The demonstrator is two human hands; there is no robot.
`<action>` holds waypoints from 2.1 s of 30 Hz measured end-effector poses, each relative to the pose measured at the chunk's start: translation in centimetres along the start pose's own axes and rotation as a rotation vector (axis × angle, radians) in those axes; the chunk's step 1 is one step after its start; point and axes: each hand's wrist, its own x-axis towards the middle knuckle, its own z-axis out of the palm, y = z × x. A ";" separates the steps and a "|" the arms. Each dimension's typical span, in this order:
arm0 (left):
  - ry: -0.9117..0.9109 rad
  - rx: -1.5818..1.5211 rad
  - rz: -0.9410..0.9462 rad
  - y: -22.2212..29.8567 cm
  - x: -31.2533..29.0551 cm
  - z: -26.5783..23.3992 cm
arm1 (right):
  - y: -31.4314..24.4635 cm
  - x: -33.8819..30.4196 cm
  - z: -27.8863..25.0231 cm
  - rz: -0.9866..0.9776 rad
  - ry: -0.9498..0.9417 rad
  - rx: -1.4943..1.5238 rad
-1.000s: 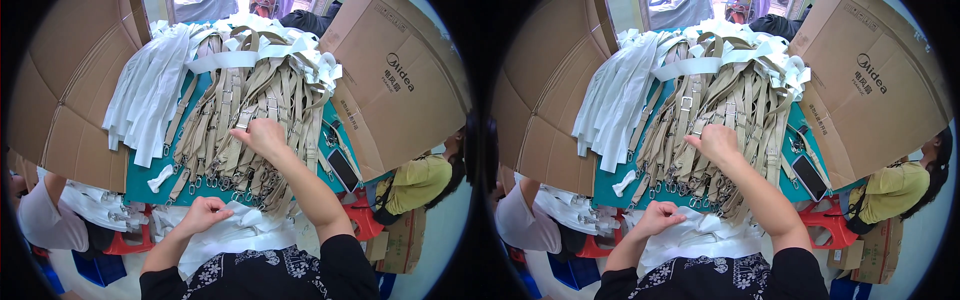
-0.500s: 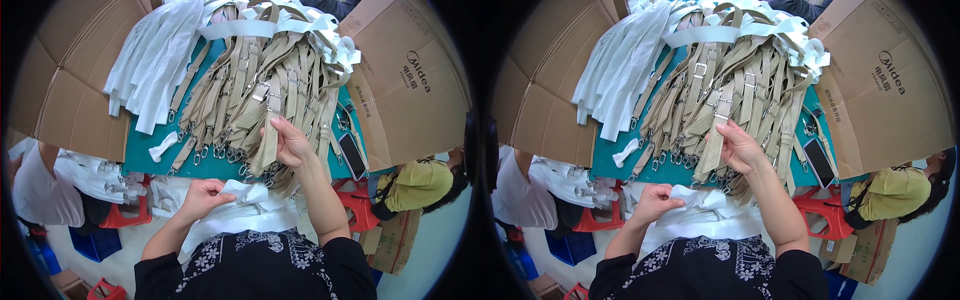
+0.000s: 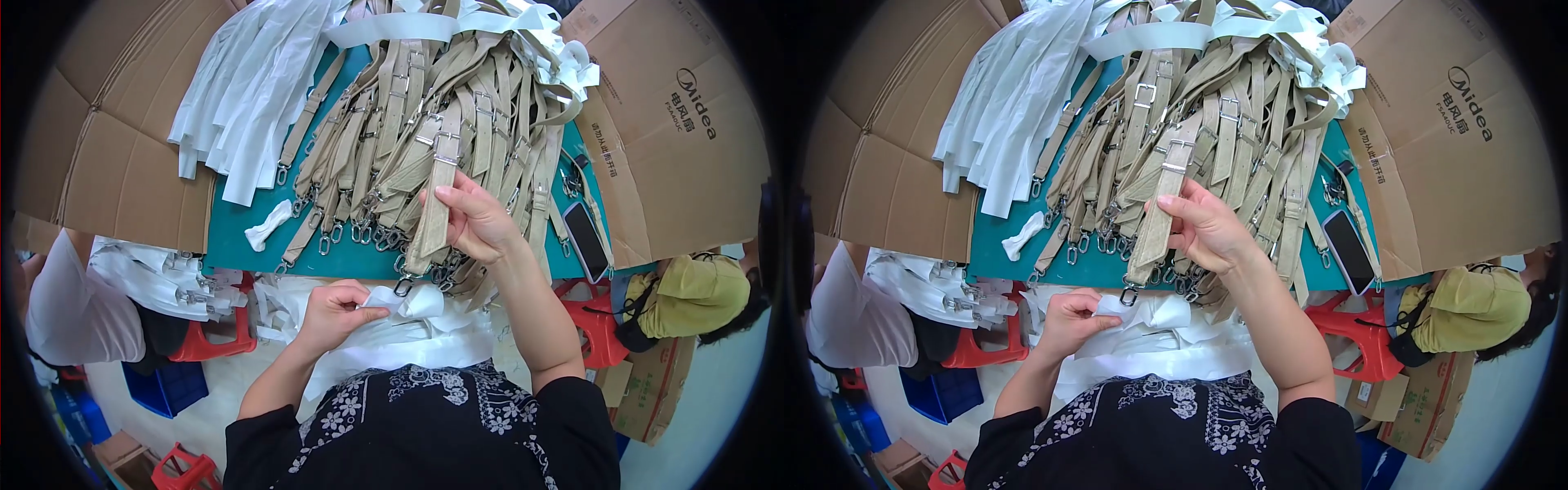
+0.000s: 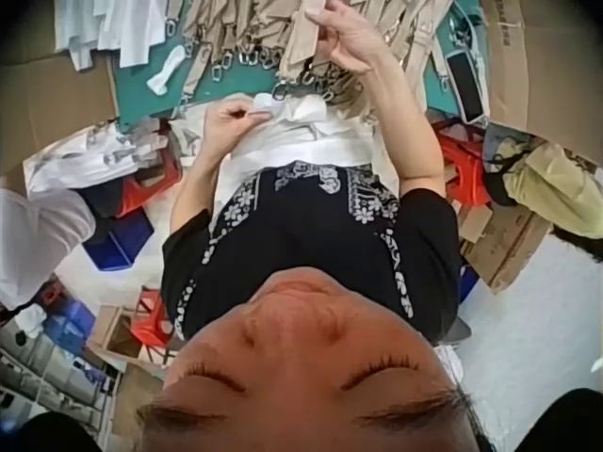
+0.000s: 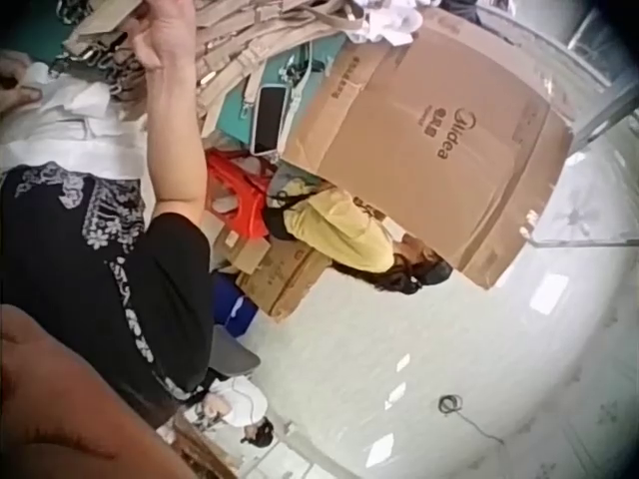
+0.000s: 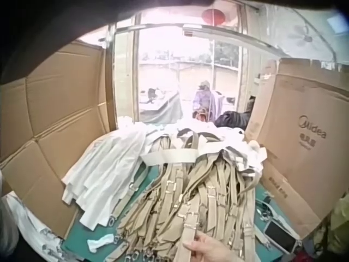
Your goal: Fold and package beige straps into white cloth sleeves.
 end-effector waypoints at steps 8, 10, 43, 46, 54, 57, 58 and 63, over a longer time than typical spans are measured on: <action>-0.084 -0.080 -0.084 0.9 0.7 0.3 | 1.3 0.7 -0.4 -0.023 0.102 -0.202; -0.055 -0.163 -0.216 1.0 0.7 0.6 | 1.9 0.7 -0.7 -0.041 0.116 -0.244; 0.207 0.843 0.358 0.0 0.3 1.0 | 4.1 0.9 0.4 -0.078 0.244 -0.357; 0.158 0.197 -0.020 1.2 1.2 1.3 | 4.1 0.5 0.1 -0.060 0.227 -0.293; 0.074 -0.041 -0.158 0.5 0.8 -0.4 | 8.3 -1.5 2.3 -0.024 0.184 -0.162; 0.066 0.070 -0.148 0.3 -0.4 -1.3 | 11.4 -2.7 3.5 0.004 0.189 -0.159; 0.041 0.174 -0.172 0.4 -0.8 -1.7 | 11.6 -3.0 3.8 0.009 0.180 -0.146; 0.146 0.417 -0.052 1.3 -3.5 -3.6 | 8.3 -0.5 1.6 0.133 0.045 -0.072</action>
